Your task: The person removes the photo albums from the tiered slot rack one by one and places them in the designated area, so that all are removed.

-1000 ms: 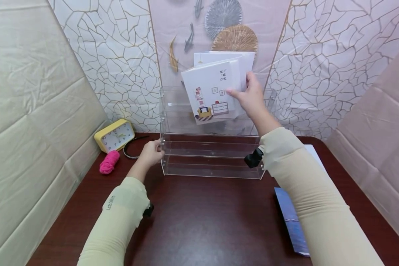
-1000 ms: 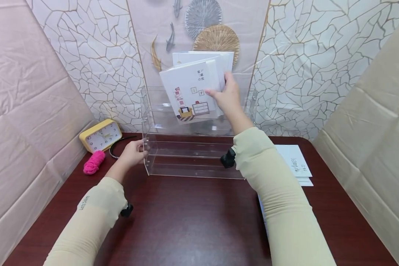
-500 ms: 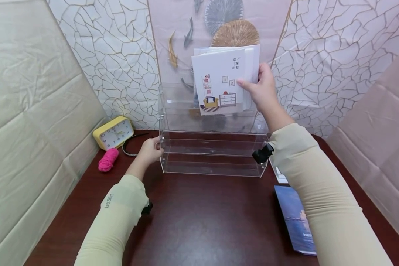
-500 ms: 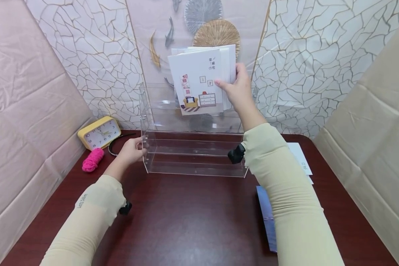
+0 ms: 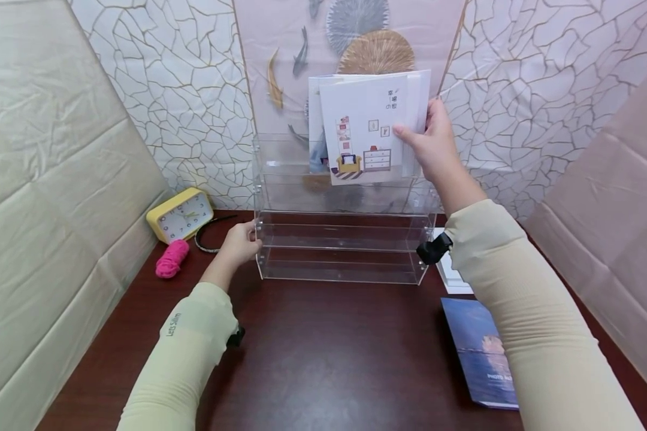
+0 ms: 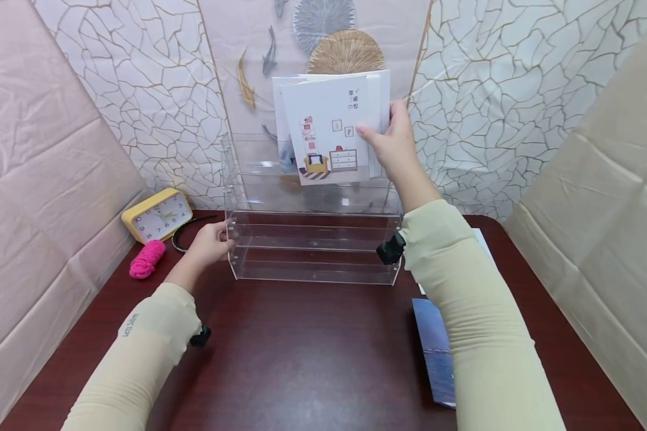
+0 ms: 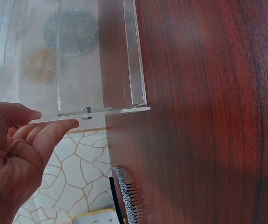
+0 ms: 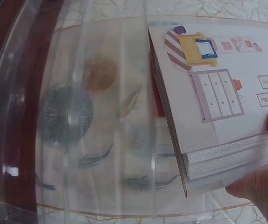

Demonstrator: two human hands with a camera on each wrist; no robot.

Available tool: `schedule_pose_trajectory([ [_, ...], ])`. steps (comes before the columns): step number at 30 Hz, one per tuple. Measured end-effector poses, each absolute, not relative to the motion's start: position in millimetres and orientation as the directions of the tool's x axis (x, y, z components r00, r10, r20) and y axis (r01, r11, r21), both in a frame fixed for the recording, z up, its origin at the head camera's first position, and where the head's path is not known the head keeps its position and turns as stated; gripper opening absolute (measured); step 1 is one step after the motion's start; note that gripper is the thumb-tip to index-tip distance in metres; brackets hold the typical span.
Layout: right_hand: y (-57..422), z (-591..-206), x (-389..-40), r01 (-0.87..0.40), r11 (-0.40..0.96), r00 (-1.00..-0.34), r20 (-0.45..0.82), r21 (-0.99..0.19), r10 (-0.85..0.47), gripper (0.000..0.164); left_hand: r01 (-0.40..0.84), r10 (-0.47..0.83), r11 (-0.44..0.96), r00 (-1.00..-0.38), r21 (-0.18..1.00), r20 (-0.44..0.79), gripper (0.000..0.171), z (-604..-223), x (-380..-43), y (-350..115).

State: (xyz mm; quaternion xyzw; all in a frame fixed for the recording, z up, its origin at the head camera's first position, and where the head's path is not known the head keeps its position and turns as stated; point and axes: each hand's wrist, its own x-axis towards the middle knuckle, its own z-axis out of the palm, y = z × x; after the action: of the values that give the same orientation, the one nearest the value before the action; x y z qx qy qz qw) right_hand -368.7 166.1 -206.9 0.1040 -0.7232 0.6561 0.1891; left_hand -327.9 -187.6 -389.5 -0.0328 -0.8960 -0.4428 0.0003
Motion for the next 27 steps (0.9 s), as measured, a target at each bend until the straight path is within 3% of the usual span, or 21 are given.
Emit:
schedule_pose_trajectory([
  [12,183,-209,-341,-0.452,-0.018,-0.879,0.442,-0.892,0.179,0.039,0.045,0.065,0.583,-0.998,0.811,0.009,0.06,-388,-328,-185],
  [20,186,-227,-283,-0.488,-0.249,-0.873,0.461,-0.837,0.16,0.035,0.028,0.057,0.593,-0.998,0.805,-0.008,0.06,-392,-327,-191],
  [24,189,-254,-248,-0.442,-0.245,-0.897,0.432,-0.863,0.096,0.034,0.054,0.085,0.565,-0.996,0.823,0.007,0.061,-389,-325,-190],
  [27,192,-283,-223,-0.338,-0.189,-0.941,0.338,-0.922,0.033,0.032,0.068,0.091,0.567,-0.996,0.821,0.02,0.06,-387,-324,-188],
])
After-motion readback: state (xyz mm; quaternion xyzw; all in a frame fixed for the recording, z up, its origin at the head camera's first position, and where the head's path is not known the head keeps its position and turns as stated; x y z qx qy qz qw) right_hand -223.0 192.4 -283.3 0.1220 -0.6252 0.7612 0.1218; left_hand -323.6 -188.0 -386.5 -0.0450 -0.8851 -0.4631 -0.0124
